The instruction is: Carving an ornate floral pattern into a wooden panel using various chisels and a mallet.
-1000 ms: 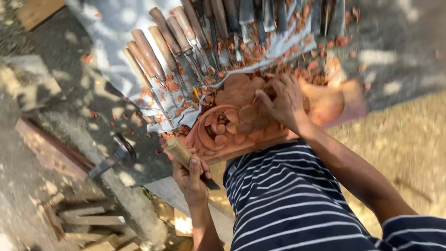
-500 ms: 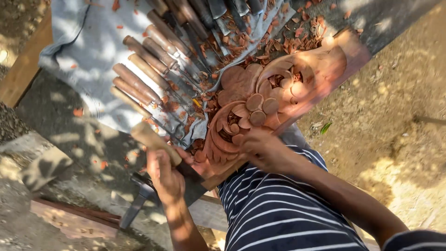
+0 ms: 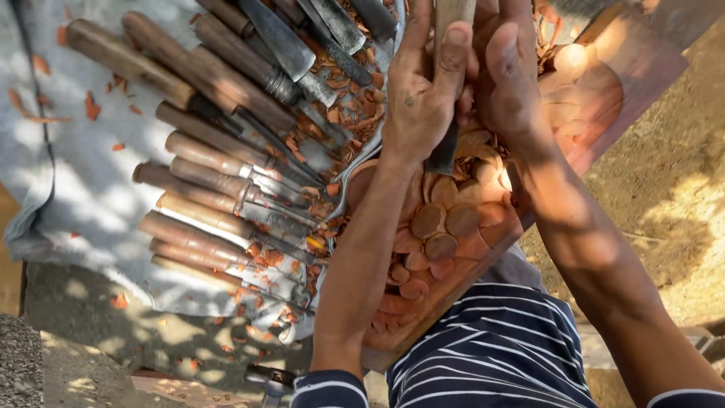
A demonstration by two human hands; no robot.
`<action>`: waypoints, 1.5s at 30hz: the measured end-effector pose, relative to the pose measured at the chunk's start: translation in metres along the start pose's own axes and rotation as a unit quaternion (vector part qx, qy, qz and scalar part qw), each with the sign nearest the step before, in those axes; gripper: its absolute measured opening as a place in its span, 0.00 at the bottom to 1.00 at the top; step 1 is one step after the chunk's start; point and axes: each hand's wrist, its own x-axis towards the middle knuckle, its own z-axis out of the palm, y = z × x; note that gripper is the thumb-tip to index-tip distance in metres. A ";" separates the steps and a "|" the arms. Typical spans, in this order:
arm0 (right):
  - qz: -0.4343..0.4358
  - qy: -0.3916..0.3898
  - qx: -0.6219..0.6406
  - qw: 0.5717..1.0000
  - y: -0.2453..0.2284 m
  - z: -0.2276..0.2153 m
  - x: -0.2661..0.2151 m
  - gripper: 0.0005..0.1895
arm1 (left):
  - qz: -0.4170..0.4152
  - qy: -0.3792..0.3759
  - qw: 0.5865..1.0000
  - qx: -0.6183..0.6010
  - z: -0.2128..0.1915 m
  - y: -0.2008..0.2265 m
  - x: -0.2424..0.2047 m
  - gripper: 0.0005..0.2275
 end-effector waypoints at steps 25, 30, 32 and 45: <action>-0.002 0.101 -0.075 0.992 0.009 0.036 -0.001 0.24 | 0.095 0.085 0.991 0.039 0.009 -0.008 -0.006 0.11; 0.011 0.104 -0.115 0.988 0.014 0.027 -0.011 0.25 | 0.017 0.105 0.992 0.063 0.012 -0.002 -0.012 0.15; 0.007 0.101 -0.145 0.984 0.015 0.027 -0.008 0.24 | 0.051 0.103 0.990 0.076 0.009 -0.011 -0.016 0.15; 0.044 0.005 -0.104 0.994 -0.015 0.046 0.008 0.30 | -0.006 0.102 0.991 0.082 0.005 0.013 -0.037 0.28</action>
